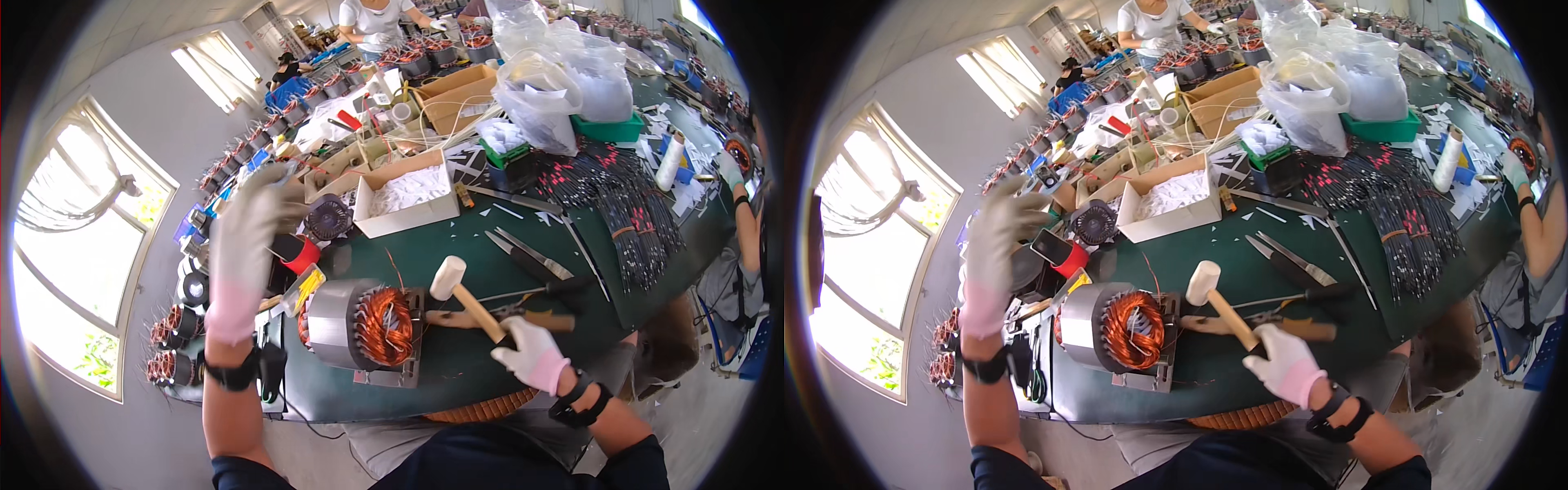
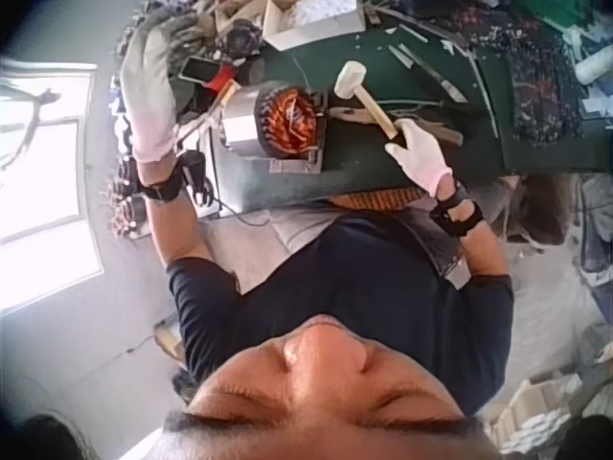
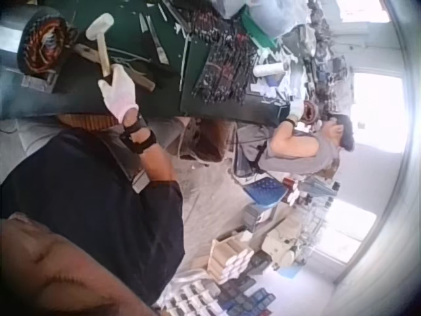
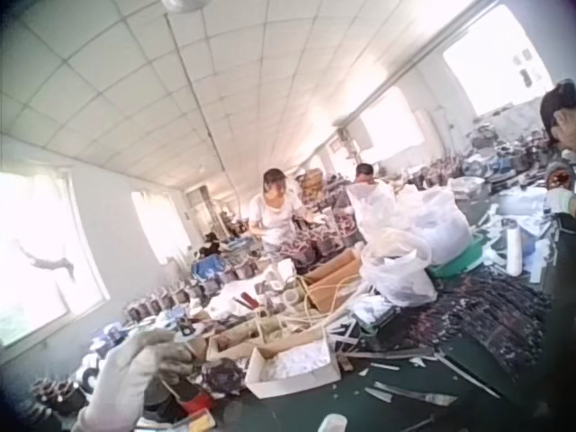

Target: Winding copper wire into an electric motor stator and assembling components on a workbench.

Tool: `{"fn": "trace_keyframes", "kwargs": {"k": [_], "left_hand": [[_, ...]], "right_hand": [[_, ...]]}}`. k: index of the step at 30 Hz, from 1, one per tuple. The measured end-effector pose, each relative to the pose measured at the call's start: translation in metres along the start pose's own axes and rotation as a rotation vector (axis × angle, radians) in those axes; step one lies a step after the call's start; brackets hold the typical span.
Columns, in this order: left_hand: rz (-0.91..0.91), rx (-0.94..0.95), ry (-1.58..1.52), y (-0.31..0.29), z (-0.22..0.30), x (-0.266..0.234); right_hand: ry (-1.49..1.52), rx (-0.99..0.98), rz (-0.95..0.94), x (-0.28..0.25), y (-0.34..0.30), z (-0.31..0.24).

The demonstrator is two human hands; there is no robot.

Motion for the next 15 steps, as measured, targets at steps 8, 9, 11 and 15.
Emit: {"fn": "trace_keyframes", "kwargs": {"k": [8,9,11,15], "left_hand": [[-0.484,0.183,0.411,-0.209,-0.050,0.081],[-0.435,0.254,0.403,-0.213,-0.063,0.101],[-0.383,0.337,0.388,-0.222,-0.088,0.129],[-0.486,0.028,0.431,-0.226,-0.138,0.151]], "right_hand": [[-0.498,-0.399,0.368,-0.029,0.016,-0.064],[-0.404,-0.503,0.322,-0.019,0.017,-0.077],[-0.037,-0.453,0.175,0.000,0.019,-0.093],[0.364,-0.357,-0.015,0.047,0.049,-0.123]]}}
Point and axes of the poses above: each hand's wrist, its own y-axis towards the middle knuckle, its own x-axis out of the palm, z = x × y, the point moved 4 cm from there along y, towards the middle knuckle, and after that the axes turned 8 degrees about -z, right-handed, at the moved point
